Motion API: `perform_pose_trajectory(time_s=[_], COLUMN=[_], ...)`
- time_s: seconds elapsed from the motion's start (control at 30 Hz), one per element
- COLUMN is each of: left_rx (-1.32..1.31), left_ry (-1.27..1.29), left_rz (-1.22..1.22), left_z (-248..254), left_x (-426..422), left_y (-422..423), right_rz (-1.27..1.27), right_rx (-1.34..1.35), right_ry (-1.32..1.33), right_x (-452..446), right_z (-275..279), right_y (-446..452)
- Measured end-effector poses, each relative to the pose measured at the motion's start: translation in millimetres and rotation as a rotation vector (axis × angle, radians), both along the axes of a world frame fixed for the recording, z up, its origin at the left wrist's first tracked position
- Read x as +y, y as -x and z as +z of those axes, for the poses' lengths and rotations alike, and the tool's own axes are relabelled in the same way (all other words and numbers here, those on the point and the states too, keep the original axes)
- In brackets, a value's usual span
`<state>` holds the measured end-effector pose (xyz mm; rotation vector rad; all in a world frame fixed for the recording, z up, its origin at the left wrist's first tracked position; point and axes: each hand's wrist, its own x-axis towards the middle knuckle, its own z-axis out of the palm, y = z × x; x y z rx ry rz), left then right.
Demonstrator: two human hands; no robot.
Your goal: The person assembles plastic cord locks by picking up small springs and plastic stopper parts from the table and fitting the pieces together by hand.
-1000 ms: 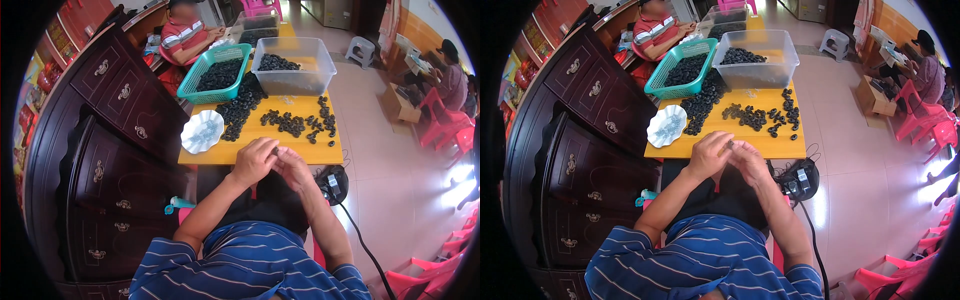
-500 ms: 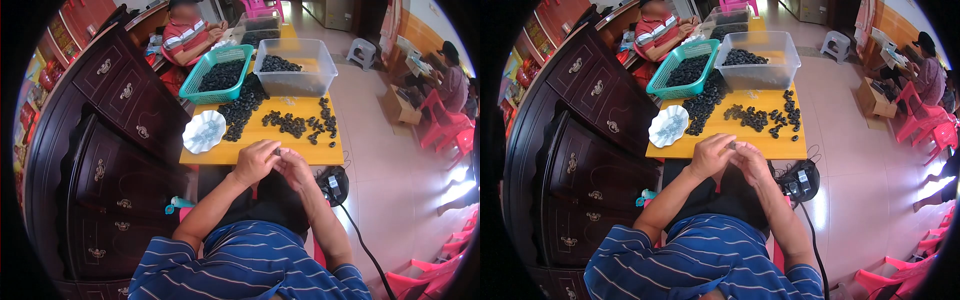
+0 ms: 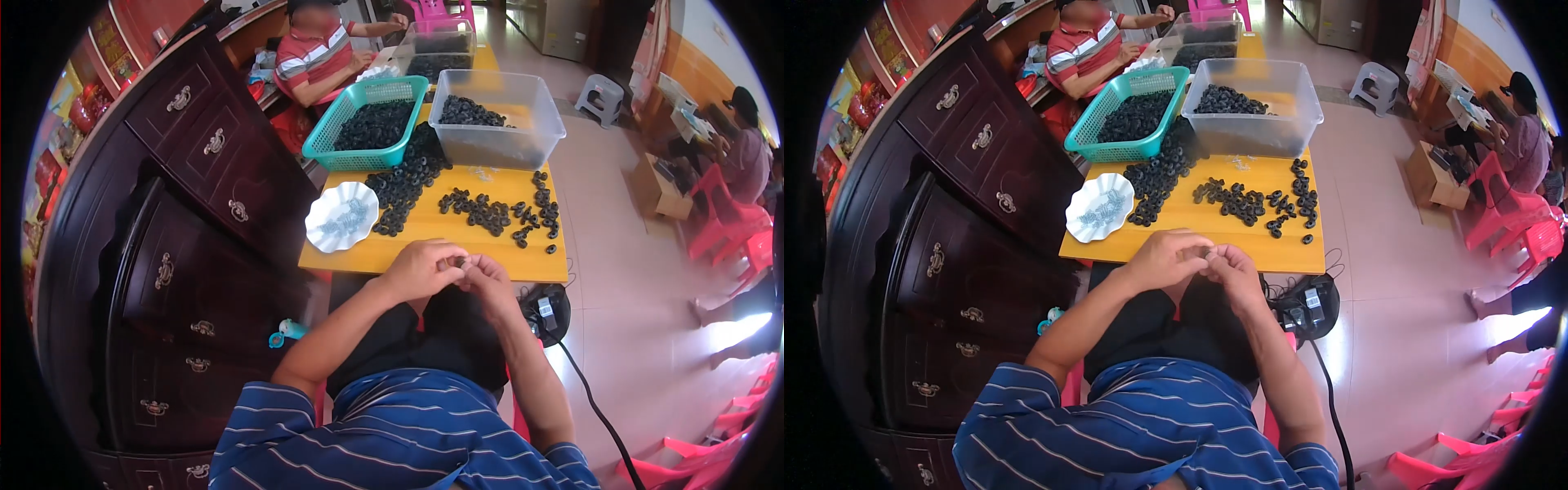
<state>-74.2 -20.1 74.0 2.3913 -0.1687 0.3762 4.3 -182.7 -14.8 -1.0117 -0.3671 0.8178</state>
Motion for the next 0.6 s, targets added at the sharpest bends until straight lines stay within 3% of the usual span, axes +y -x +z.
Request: perform_pose_trajectory(time_s=[0.17,0.27,0.3,0.37,0.4,0.43,0.47,0.57,0.6], left_rx=[0.298,0.446,0.347,0.278,0.082,-0.122,-0.237,-0.295,-0.281], left_ry=[0.345,0.104,0.026,0.010,0.060,-0.136,-0.129,-0.124,-0.181], left_rz=[-0.105,-0.065,-0.084,0.244,0.262,0.375,0.504,0.454,0.325], left_z=[0,19,1,29,12,36,46,51,46], left_x=[27,60,91,115,156,163,168,168,162], left_y=[1,-8,-18,-36,-53,-61,-70,-94,-100], right_rz=[0.078,0.074,0.056,0.055,0.053,0.048,0.050,0.050,0.053], right_rx=[-0.023,-0.032,-0.060,-0.074,-0.089,-0.088,-0.099,-0.109,-0.106], right_ry=[0.046,0.052,0.052,0.068,0.078,0.082,0.074,0.063,0.057], right_x=[2,4,3,2,2,2,2,3,4], right_z=[12,16,17,20,21,20,17,9,7], right_y=[11,13,14,12,11,11,10,9,10])
